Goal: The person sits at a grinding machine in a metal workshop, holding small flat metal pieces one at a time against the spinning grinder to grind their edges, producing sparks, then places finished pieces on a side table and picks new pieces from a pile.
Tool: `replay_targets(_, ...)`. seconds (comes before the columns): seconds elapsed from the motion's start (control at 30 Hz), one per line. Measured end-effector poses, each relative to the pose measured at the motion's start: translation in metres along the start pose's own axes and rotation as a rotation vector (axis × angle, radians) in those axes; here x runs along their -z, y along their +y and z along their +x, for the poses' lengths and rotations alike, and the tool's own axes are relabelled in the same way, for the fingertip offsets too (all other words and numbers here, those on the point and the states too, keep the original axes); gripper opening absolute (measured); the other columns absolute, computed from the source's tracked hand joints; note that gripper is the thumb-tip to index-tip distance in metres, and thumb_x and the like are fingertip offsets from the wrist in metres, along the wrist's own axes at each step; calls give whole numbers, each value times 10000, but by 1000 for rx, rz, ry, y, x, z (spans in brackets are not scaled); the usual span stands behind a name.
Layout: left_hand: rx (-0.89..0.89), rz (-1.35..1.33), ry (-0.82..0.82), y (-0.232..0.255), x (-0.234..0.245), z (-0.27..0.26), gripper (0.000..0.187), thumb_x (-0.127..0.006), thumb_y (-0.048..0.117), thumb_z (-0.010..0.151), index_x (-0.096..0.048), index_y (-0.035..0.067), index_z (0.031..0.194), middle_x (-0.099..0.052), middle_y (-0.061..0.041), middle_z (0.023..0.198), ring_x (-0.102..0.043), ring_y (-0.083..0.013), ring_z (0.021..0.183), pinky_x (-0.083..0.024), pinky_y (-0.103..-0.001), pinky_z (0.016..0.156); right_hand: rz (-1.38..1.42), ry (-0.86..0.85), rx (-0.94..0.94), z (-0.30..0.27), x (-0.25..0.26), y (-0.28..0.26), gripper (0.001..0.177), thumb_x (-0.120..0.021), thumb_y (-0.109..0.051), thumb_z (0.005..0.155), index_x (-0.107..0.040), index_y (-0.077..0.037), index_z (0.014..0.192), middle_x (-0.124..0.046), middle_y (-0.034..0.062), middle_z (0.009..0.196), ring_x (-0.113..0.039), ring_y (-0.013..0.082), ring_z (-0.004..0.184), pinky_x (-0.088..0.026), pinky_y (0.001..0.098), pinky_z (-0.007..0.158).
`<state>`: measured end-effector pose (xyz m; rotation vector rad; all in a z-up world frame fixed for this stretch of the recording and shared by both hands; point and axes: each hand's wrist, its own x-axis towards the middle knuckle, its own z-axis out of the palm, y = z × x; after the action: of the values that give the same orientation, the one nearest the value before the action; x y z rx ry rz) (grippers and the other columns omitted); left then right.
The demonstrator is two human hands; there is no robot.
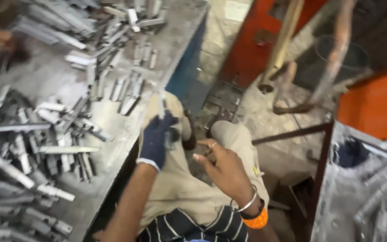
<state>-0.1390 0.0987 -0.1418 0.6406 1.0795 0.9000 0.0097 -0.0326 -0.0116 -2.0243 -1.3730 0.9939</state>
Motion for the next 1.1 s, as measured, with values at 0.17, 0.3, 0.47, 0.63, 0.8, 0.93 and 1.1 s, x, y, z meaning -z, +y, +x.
replay_targets(0.17, -530, 598, 492, -21, 190, 95, 539, -812, 241, 937, -605, -66, 1328, -664, -181, 1013, -611, -249, 827, -489, -377, 712, 122, -78, 157, 5, -17, 12, 384, -738, -210, 880, -666, -84, 1236, -748, 66, 831, -594, 143, 555, -488, 325, 533)
replay_targets(0.3, -911, 904, 868, 49, 202, 46, 500, -747, 99, 929, -598, -59, 1379, -648, -264, 1221, -655, -362, 1047, -531, -434, 888, 186, -195, 25, 12, -20, 7, 363, -723, -186, 890, -678, -95, 1239, -723, 45, 820, -588, 124, 571, -494, 303, 533)
replay_targets(0.47, -913, 1012, 891, 61, 183, 39, 318, -731, 26, 920, -698, 14, 1237, -691, -198, 1180, -648, -354, 1105, -514, -434, 984, 262, -171, 55, 34, -37, 18, 341, -713, -134, 895, -669, -67, 1226, -707, 16, 824, -574, 78, 605, -491, 265, 528)
replay_targets(0.63, -914, 1060, 577, 23, 164, 83, 295, -744, 82, 906, -715, 58, 1199, -708, -147, 1190, -640, -334, 1120, -492, -434, 1004, 464, -261, 59, 77, -69, 13, 295, -665, -98, 926, -675, -28, 1213, -700, 23, 852, -550, 49, 620, -443, 237, 511)
replay_targets(0.8, -703, 1322, 581, 5, 150, 131, 376, -742, 325, 796, -730, 90, 1090, -685, -186, 1036, -636, -390, 987, -492, -496, 842, 716, -313, 49, 103, -108, 12, 248, -622, -136, 970, -665, -14, 1181, -752, 42, 862, -562, 54, 614, -419, 202, 525)
replay_targets(0.93, -497, 1224, 633, -20, 171, 167, 301, -656, 392, 912, -710, 101, 962, -686, -175, 1024, -658, -378, 965, -508, -504, 852, 774, -288, 38, 91, -125, 24, 264, -609, -134, 956, -670, -15, 1183, -750, 41, 850, -563, 55, 603, -423, 207, 514)
replay_targets(1.1, -484, 1359, 540, -29, 193, 180, 322, -610, 377, 1009, -689, 72, 946, -698, -222, 939, -662, -427, 917, -505, -544, 820, 685, -344, -57, 88, -123, 32, 251, -622, -124, 934, -672, -30, 1161, -738, 38, 854, -570, 59, 597, -429, 210, 514)
